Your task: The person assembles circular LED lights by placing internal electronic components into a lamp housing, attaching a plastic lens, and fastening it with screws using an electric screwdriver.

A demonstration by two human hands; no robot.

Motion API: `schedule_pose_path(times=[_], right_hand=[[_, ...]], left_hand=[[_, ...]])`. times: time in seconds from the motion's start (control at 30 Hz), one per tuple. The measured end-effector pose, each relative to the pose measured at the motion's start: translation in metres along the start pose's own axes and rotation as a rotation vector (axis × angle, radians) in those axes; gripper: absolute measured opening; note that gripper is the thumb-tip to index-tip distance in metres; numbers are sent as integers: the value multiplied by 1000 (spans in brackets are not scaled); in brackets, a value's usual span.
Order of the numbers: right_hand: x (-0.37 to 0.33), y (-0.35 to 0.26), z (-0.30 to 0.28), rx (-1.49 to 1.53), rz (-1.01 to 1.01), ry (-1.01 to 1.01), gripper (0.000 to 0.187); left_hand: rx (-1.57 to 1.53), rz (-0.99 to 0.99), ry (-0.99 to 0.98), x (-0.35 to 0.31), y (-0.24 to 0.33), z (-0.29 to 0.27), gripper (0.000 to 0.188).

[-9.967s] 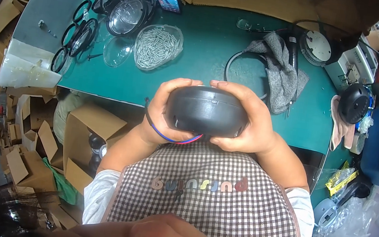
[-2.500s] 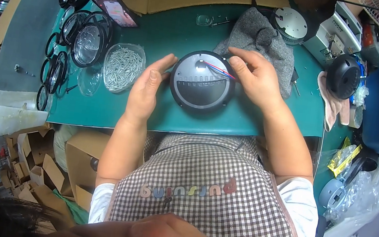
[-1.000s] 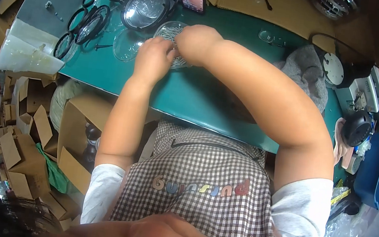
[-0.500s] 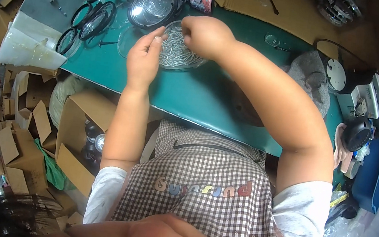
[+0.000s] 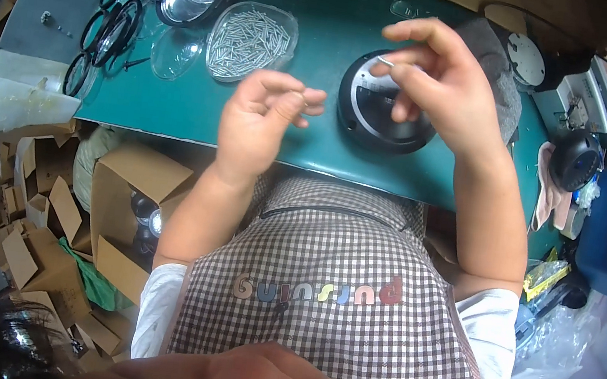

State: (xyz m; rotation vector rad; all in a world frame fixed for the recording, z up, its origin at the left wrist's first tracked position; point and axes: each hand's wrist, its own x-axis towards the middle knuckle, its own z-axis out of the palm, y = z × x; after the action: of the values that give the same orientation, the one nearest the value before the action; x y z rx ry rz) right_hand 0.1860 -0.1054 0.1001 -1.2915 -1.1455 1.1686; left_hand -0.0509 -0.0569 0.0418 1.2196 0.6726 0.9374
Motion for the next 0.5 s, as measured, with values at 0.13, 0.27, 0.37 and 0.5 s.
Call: schedule_pose_path(times=[0.13, 0.27, 0.37, 0.5], right_hand=[[-43, 35, -24, 53, -31, 65, 29], [-76, 56, -28, 278, -14, 164, 21], [-87, 64, -31, 416, -20, 195, 20], [-93, 67, -34, 370, -8, 192, 21]], left_hand=[[330, 336, -7, -3, -26, 12, 10], [394, 261, -2, -7, -31, 24, 13], [694, 581, -117, -2, -36, 22, 17], [853, 726, -113, -2, -33, 23, 22]])
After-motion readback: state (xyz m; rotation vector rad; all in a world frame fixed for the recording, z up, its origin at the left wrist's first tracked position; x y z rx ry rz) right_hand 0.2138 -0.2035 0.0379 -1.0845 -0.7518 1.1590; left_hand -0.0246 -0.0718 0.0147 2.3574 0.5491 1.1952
